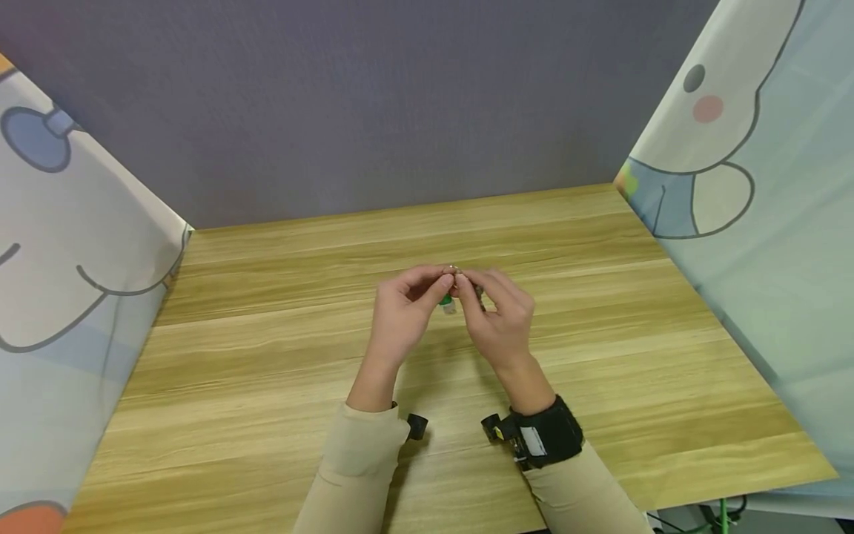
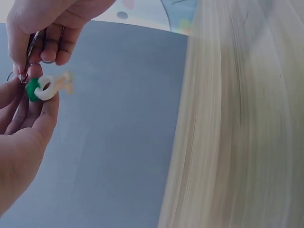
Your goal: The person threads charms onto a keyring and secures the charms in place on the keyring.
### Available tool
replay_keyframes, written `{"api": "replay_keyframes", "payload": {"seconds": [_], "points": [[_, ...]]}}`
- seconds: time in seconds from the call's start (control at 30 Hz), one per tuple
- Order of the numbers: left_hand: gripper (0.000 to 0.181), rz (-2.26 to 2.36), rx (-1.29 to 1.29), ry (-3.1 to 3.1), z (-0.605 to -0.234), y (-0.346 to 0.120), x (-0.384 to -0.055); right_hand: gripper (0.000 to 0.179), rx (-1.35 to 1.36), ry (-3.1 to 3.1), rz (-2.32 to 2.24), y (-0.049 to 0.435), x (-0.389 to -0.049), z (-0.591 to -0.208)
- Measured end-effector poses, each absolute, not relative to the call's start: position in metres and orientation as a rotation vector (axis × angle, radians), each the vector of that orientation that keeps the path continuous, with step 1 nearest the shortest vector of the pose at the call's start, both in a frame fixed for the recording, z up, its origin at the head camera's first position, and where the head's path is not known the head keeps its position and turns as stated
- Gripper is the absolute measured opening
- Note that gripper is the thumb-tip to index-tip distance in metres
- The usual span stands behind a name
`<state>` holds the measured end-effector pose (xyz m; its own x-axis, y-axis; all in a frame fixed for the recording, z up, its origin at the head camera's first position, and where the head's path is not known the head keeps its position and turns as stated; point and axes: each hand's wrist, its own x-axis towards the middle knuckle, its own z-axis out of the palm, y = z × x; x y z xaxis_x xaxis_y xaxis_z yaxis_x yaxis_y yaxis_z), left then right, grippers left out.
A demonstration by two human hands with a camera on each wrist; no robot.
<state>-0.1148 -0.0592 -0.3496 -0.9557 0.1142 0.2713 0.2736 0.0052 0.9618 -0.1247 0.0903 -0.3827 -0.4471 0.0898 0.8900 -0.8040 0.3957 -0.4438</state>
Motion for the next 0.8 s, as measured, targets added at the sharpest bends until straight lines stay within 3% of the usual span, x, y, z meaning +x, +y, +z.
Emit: {"api": "replay_keyframes", "payload": {"seconds": [0.33,0.57,0.8], "points": [[0.015,-1.721,-0.353,-2.318,-0.346,-0.062,-0.113,0.025,0.74,-1.813,1.059,0.096,-0.127,-0.384],[0.015,-0.954,-0.671,-2.405,-0.341,-0.067,-0.113,0.014,0.851,-1.904,0.987,0.108,-0.13,-0.379],[0.014,-0.668,-0.796,-2.487,-0.334,-0.071,-0.11,0.007,0.956,-2.003,0.905,0.116,-0.13,-0.374]]}}
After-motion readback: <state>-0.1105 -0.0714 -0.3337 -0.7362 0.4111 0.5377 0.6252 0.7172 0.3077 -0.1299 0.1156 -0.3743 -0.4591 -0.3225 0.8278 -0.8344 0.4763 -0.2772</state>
